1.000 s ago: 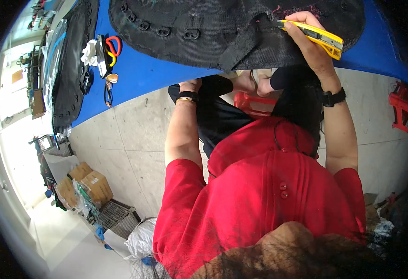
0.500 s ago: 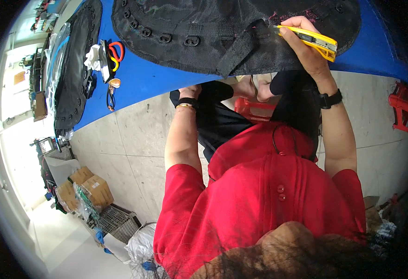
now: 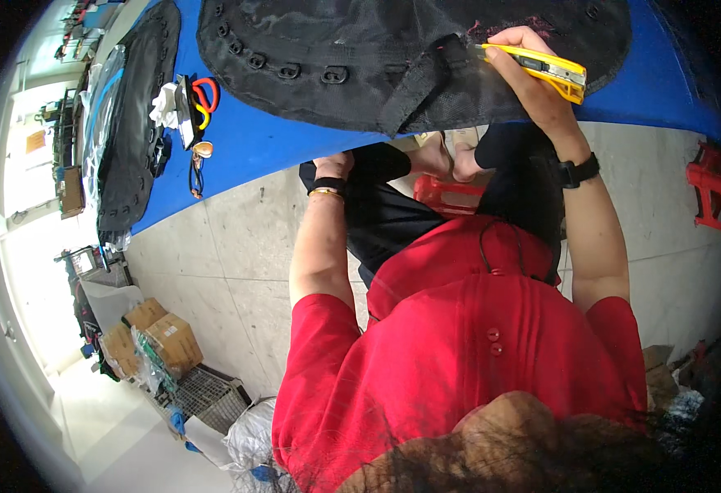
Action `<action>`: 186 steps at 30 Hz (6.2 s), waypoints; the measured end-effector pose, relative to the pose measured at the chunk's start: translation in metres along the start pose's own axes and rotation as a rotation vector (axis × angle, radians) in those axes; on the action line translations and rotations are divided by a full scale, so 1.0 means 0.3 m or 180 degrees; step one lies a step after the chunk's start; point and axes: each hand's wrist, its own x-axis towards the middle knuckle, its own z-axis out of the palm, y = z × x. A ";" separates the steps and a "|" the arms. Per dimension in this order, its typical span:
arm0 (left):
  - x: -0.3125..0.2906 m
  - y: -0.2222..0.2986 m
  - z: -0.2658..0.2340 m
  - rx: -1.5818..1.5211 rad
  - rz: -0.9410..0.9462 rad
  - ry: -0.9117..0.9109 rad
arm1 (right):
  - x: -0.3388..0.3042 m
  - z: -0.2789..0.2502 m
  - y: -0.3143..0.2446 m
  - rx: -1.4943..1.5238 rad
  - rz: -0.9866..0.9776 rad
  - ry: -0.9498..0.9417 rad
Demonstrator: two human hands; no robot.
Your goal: Assembling or repairing a black mesh product using a utility knife and a manual stapler.
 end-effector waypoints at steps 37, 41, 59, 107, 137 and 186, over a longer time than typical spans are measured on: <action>-0.350 0.089 -0.309 -0.1580 0.1700 -0.0631 | 0.012 0.031 -0.020 0.0208 0.0019 0.0131; -0.543 0.219 -0.759 -0.2196 0.1820 -0.0318 | 0.004 0.018 -0.021 0.0350 0.0388 0.0100; -0.690 0.384 -1.280 -0.4563 0.4009 0.1453 | 0.007 0.018 -0.011 0.0120 0.0205 0.0122; -0.673 0.261 -1.185 -0.6838 0.3719 -0.0081 | 0.003 0.021 -0.027 0.0281 0.0449 0.0196; -0.119 0.592 -0.937 -0.2432 0.0582 0.1615 | 0.034 -0.001 -0.094 0.0246 0.0830 0.0377; -0.083 0.574 -0.919 -0.2747 0.0481 0.1274 | 0.064 0.046 -0.081 0.0188 0.0707 0.0528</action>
